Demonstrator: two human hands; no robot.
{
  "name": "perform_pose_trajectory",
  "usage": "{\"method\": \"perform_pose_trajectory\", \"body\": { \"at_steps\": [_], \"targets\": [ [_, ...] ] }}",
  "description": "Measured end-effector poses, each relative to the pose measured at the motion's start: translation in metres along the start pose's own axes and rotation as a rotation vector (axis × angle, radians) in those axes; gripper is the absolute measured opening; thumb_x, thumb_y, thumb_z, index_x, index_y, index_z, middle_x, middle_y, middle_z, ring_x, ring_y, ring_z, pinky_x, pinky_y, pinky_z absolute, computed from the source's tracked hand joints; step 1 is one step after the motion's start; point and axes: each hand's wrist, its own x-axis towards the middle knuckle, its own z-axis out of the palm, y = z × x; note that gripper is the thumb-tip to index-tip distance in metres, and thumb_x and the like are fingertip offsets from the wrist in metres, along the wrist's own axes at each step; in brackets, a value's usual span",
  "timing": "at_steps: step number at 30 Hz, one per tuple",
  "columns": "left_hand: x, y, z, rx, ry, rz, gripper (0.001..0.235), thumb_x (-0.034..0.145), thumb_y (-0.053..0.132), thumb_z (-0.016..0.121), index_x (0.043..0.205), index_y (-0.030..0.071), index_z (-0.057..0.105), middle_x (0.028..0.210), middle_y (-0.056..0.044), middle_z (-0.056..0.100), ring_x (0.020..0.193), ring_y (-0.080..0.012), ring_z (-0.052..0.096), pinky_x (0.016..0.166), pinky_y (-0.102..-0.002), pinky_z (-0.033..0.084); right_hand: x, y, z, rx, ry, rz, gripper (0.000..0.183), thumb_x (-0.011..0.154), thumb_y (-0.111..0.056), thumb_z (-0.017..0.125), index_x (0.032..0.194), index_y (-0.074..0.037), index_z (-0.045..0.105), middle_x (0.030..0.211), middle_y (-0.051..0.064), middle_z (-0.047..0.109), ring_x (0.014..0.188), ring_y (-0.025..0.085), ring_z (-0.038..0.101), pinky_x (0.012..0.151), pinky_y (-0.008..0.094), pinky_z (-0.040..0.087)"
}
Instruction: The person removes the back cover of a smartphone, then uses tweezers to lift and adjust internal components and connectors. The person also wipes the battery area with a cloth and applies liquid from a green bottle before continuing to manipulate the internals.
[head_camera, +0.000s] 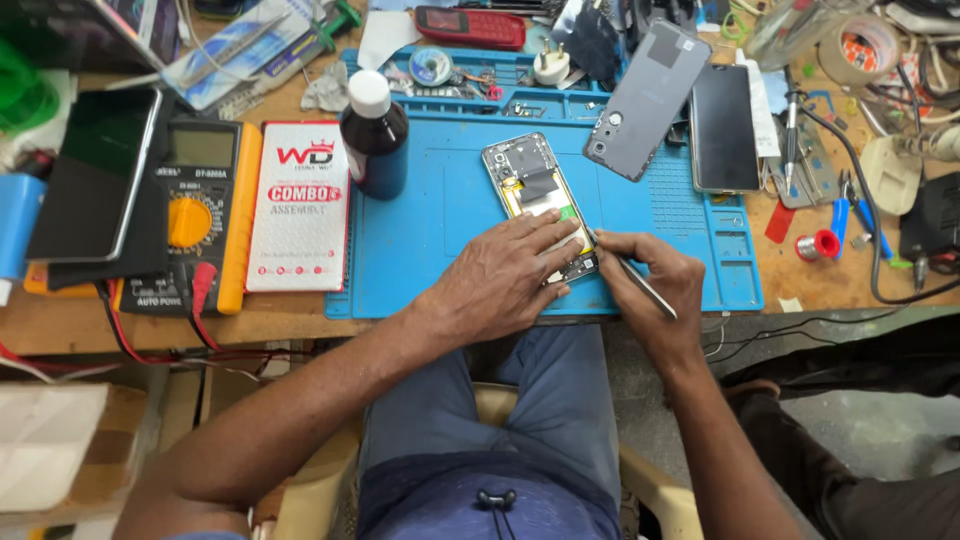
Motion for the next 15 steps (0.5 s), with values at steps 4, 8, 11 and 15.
{"method": "perform_pose_trajectory", "body": {
  "at_steps": [4, 8, 11, 15],
  "targets": [
    [-0.002, 0.001, 0.003, 0.003, 0.001, 0.014, 0.052, 0.092, 0.026, 0.072, 0.136, 0.001, 0.060, 0.144, -0.018, 0.058, 0.139, -0.0348, 0.051, 0.117, -0.045, 0.039, -0.008, 0.004, 0.002, -0.036, -0.012, -0.046, 0.017, 0.094, -0.004, 0.075, 0.110, 0.000, 0.076, 0.102, 0.014, 0.078, 0.091, 0.020, 0.078, 0.079, 0.030, 0.058],
    [-0.003, -0.003, 0.005, 0.014, 0.014, 0.015, 0.051, 0.092, 0.026, 0.071, 0.135, 0.002, 0.060, 0.144, -0.018, 0.058, 0.139, -0.0353, 0.050, 0.116, -0.046, 0.039, -0.005, 0.017, 0.003, -0.027, -0.009, -0.066, 0.017, 0.094, -0.003, 0.074, 0.110, 0.000, 0.076, 0.101, 0.015, 0.078, 0.091, 0.021, 0.078, 0.080, 0.030, 0.059],
    [-0.005, 0.001, 0.013, 0.004, 0.015, 0.017, 0.052, 0.093, 0.027, 0.072, 0.136, 0.001, 0.059, 0.144, -0.019, 0.057, 0.138, -0.0362, 0.050, 0.115, -0.047, 0.040, -0.013, 0.021, -0.001, -0.030, -0.014, -0.086, 0.014, 0.096, -0.004, 0.075, 0.109, 0.001, 0.075, 0.103, 0.016, 0.078, 0.094, 0.022, 0.078, 0.080, 0.031, 0.059],
    [-0.003, -0.002, -0.005, -0.082, 0.012, -0.020, 0.048, 0.089, 0.024, 0.072, 0.132, 0.004, 0.062, 0.142, -0.019, 0.059, 0.133, -0.0377, 0.053, 0.113, -0.047, 0.043, 0.003, 0.005, 0.013, 0.117, -0.034, -0.033, 0.018, 0.097, -0.007, 0.072, 0.114, 0.000, 0.075, 0.105, 0.014, 0.078, 0.095, 0.020, 0.078, 0.080, 0.030, 0.061]
  ]
}}
